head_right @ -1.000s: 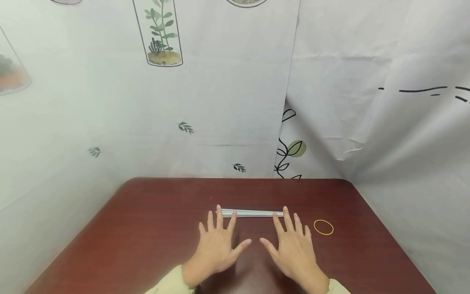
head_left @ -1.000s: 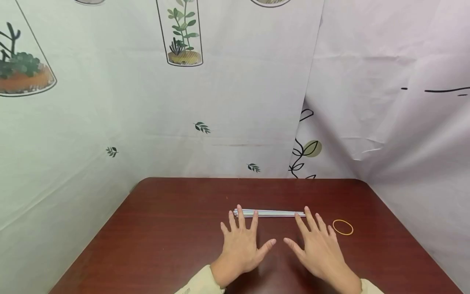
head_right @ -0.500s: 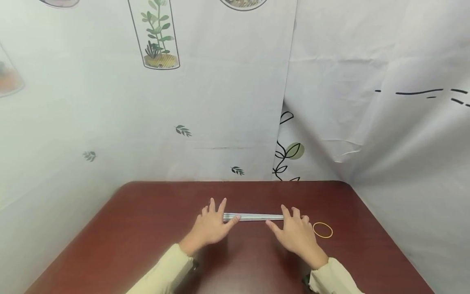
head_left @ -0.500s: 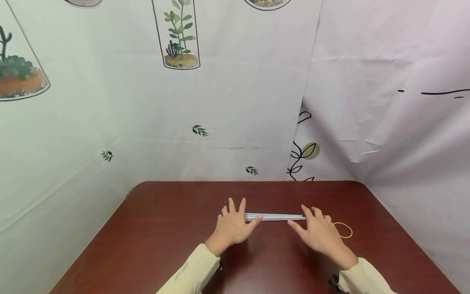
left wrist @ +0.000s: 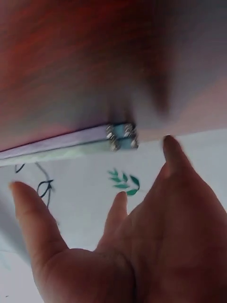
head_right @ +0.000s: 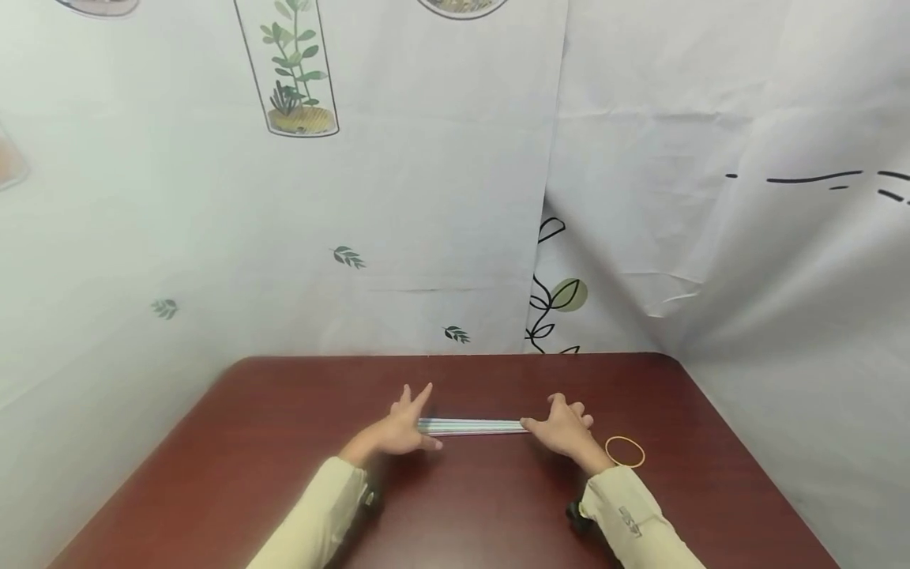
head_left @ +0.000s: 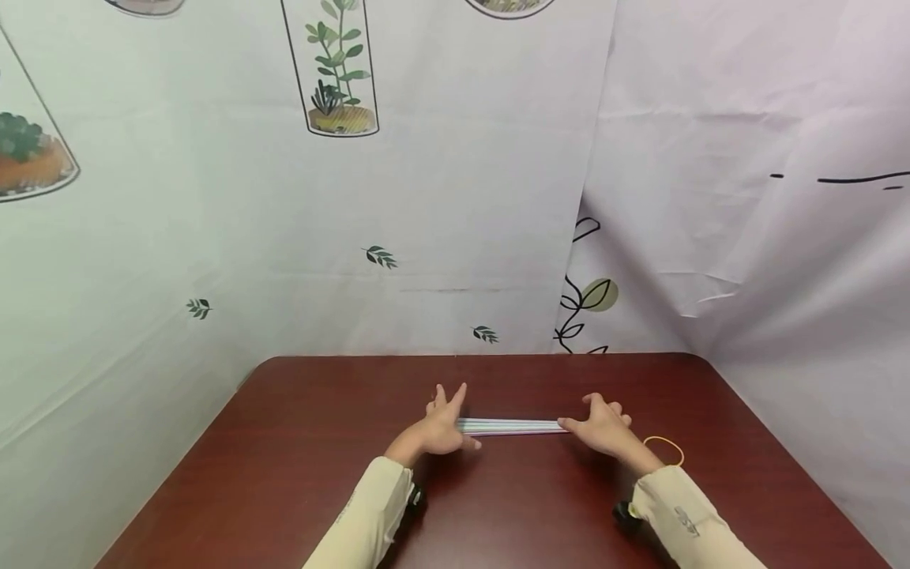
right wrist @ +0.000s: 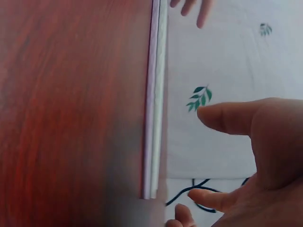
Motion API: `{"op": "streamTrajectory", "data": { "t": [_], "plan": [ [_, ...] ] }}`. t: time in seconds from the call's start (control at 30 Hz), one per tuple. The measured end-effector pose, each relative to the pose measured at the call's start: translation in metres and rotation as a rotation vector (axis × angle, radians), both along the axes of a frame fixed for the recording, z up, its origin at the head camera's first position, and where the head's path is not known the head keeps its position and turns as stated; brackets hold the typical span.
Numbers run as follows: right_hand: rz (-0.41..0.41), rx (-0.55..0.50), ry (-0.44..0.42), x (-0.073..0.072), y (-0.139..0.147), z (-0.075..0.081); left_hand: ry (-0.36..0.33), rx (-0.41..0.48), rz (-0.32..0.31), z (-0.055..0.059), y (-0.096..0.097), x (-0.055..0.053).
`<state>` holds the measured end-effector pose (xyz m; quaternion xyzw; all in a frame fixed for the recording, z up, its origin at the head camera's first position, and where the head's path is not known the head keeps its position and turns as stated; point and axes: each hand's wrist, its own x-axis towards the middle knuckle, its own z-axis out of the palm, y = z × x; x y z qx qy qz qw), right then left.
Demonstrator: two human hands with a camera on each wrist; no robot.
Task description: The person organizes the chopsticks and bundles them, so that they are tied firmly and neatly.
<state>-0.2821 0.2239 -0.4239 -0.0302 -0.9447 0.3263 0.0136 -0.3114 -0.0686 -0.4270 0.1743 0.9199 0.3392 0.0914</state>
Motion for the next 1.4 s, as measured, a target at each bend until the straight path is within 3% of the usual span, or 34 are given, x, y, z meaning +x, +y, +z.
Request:
{"op": "streamTrajectory", "data": {
  "t": [0.17,0.33,0.67,0.93,1.13,1.4],
  "plan": [
    [-0.023,-0.062,0.008,-0.01,-0.003,-0.01,-0.04,-0.052,0.009,-0.007,-0.006,-0.006],
    [-0.014,-0.078,0.052,-0.013,-0.002,-0.018,-0.036,-0.068,-0.035,-0.007,-0.006,-0.008],
    [0.096,-0.068,0.127,-0.014,-0.003,-0.023,0.01,-0.096,-0.055,-0.008,-0.009,-0.012],
    [0.151,-0.073,0.16,-0.015,0.011,-0.027,0.076,-0.133,-0.011,-0.009,-0.01,-0.013],
    [0.166,-0.085,0.183,-0.02,0.018,-0.032,0.164,-0.146,-0.088,-0.009,-0.013,-0.01],
    [0.299,-0.087,0.218,-0.024,0.027,-0.037,0.132,-0.199,-0.109,-0.008,-0.013,-0.013]
  ]
}}
